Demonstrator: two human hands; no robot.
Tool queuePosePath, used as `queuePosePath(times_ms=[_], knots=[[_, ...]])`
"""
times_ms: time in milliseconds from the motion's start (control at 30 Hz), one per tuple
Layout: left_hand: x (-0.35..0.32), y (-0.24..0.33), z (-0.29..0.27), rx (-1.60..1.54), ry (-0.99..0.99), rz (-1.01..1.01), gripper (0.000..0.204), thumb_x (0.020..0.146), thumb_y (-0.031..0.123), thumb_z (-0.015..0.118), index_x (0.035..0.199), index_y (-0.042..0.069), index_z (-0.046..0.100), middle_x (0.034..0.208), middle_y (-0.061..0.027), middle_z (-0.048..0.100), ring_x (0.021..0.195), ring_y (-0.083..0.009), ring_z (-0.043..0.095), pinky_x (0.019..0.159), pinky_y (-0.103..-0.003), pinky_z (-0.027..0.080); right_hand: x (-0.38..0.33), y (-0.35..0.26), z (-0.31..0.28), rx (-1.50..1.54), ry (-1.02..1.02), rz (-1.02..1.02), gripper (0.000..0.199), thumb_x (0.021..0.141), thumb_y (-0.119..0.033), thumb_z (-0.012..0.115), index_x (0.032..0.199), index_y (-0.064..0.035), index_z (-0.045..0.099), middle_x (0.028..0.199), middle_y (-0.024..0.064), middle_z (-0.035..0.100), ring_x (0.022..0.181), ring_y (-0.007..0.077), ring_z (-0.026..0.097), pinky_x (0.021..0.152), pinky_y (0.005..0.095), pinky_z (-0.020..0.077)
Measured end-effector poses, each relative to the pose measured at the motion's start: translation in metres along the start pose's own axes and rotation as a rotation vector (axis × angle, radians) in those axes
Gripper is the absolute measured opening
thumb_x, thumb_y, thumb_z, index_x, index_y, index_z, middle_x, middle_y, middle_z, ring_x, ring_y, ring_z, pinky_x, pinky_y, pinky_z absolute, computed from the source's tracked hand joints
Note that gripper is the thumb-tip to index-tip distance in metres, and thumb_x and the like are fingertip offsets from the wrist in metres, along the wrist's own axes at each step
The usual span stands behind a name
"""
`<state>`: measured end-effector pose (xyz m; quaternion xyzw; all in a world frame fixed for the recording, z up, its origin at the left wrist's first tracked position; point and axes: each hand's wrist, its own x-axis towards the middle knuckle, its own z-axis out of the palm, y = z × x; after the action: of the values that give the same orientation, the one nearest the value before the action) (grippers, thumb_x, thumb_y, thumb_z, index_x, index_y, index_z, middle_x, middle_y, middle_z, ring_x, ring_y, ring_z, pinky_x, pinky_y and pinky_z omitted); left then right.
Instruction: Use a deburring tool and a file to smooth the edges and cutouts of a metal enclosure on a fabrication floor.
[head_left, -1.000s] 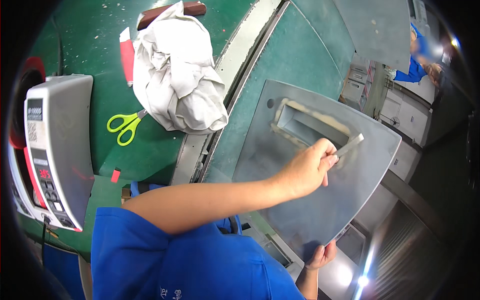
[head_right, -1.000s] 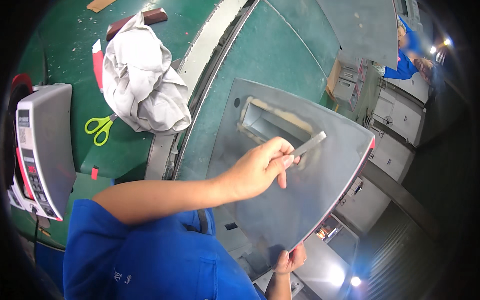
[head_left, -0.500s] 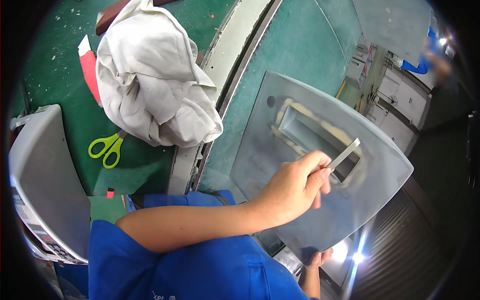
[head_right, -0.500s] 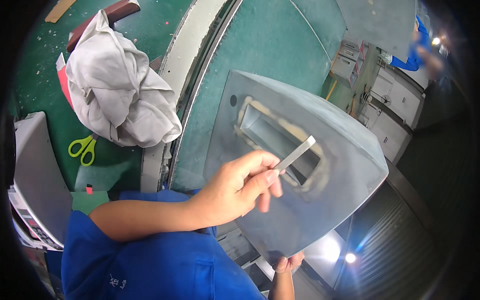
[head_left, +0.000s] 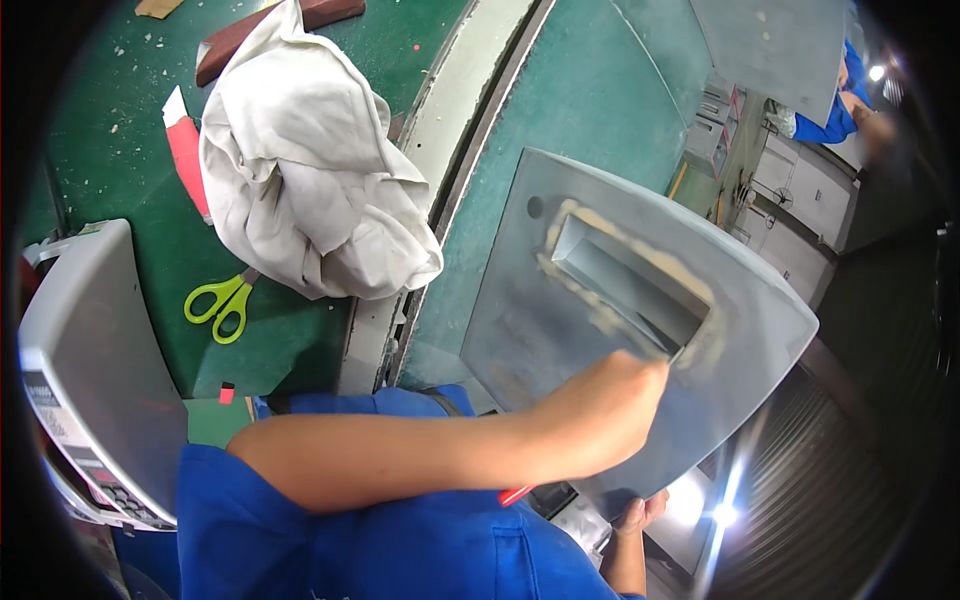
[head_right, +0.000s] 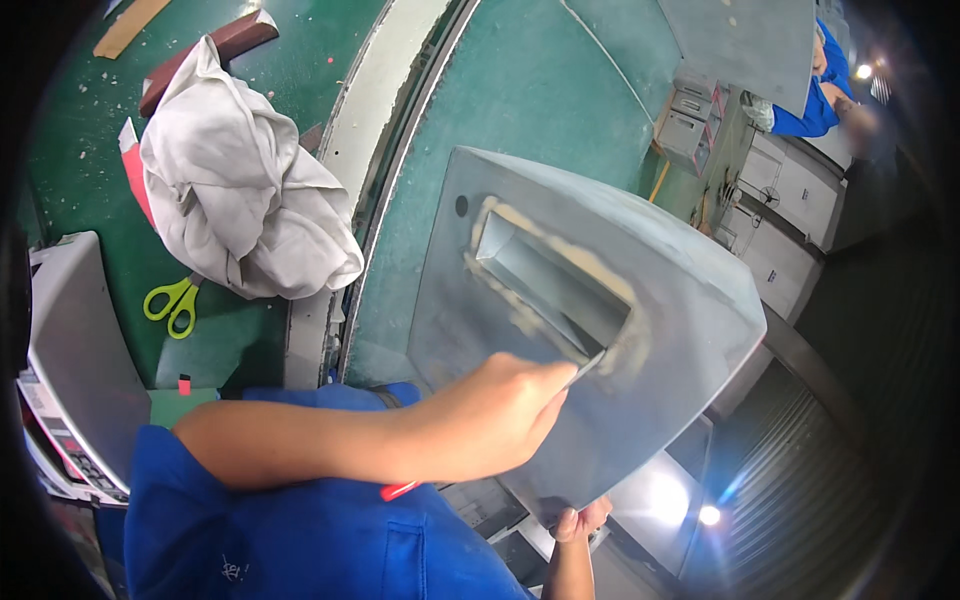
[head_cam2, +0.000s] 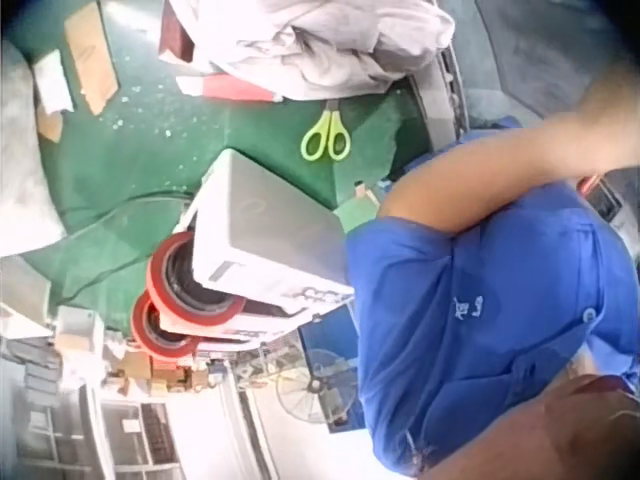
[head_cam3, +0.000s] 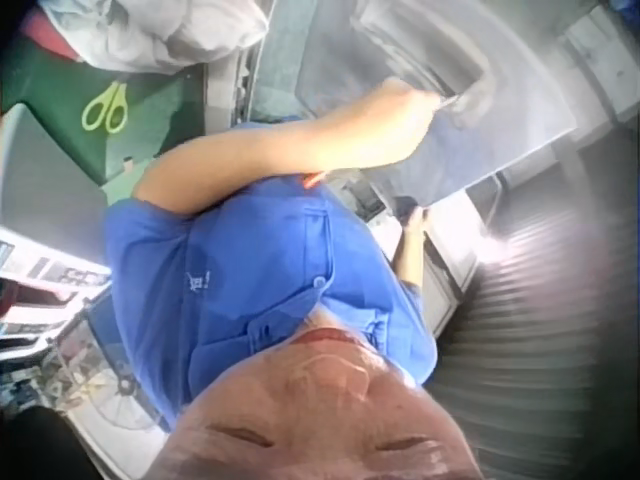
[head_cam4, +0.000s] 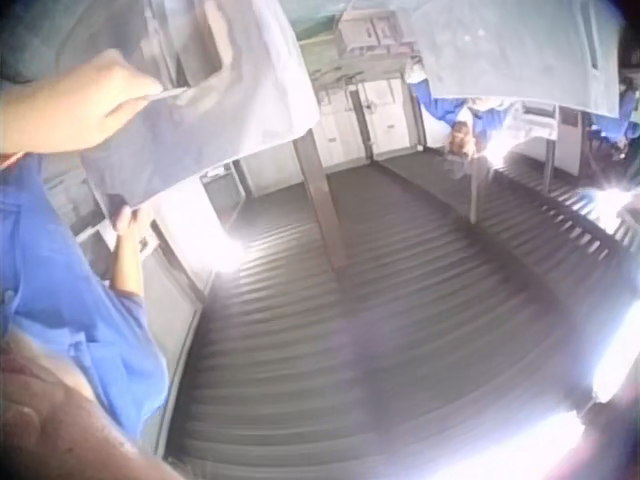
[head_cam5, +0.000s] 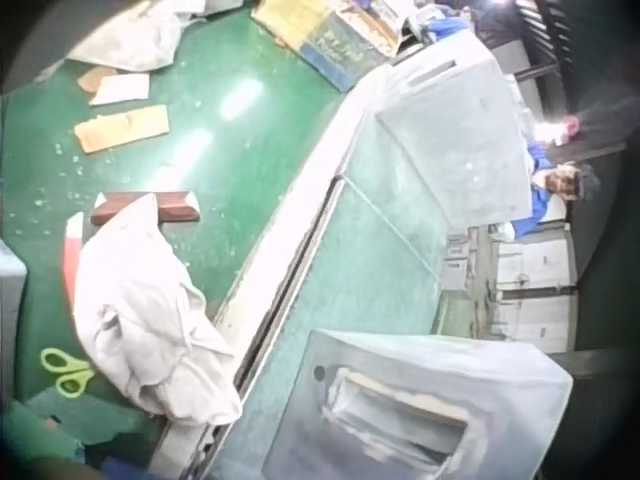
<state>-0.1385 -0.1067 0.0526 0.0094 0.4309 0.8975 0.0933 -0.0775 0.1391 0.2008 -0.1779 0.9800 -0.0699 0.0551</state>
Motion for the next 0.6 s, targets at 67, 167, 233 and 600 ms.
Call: queuePosePath(times_ms=[67, 167, 233, 600], knots=[[0.016, 0.006, 0.002, 0.106, -0.043, -0.043, 0.007, 0.078, 0.001, 0.046, 0.075, -0.006, 0.048, 0.057, -0.0235, 0.052, 0.059, -0.0404, 0.053, 0.052, -0.043, 0.040, -0.003, -0.002, -0.001, -0.008, -0.005, 0.004, 0.049, 0.077, -0.042, 0.048, 0.075, 0.0059, 0.057, 0.072, 0.0162, 0.060, 0.062, 0.0253, 0.057, 0.059, 0.0313, 0.0429], [0.000, 0.020, 0.001, 0.098, 0.007, -0.010, 0.011, 0.078, 0.002, 0.047, 0.071, -0.007, 0.049, 0.057, -0.0243, 0.051, 0.060, -0.0404, 0.054, 0.054, -0.044, 0.041, 0.004, -0.001, 0.000, 0.011, 0.015, -0.011, 0.051, 0.077, -0.042, 0.049, 0.074, 0.0076, 0.057, 0.071, 0.0164, 0.059, 0.063, 0.0254, 0.056, 0.059, 0.0315, 0.0425], [0.001, 0.019, 0.003, 0.168, 0.050, 0.005, 0.015, 0.077, 0.003, 0.046, 0.065, -0.006, 0.049, 0.056, -0.0229, 0.052, 0.056, -0.0388, 0.052, 0.053, -0.042, 0.041, 0.006, -0.007, 0.005, 0.024, 0.067, -0.031, 0.051, 0.077, -0.043, 0.049, 0.076, 0.0082, 0.057, 0.070, 0.0161, 0.059, 0.062, 0.0254, 0.055, 0.058, 0.0317, 0.0421], [0.021, 0.024, -0.007, 0.369, -0.057, 0.025, 0.018, 0.077, 0.008, 0.044, 0.068, -0.002, 0.056, 0.056, -0.0068, 0.055, 0.048, -0.0109, 0.049, 0.046, -0.027, 0.039, 0.006, -0.007, 0.002, 0.166, 0.101, -0.145, 0.038, 0.076, -0.029, 0.053, 0.082, 0.0090, 0.056, 0.068, 0.0153, 0.055, 0.058, 0.0257, 0.052, 0.054, 0.0300, 0.0395]])
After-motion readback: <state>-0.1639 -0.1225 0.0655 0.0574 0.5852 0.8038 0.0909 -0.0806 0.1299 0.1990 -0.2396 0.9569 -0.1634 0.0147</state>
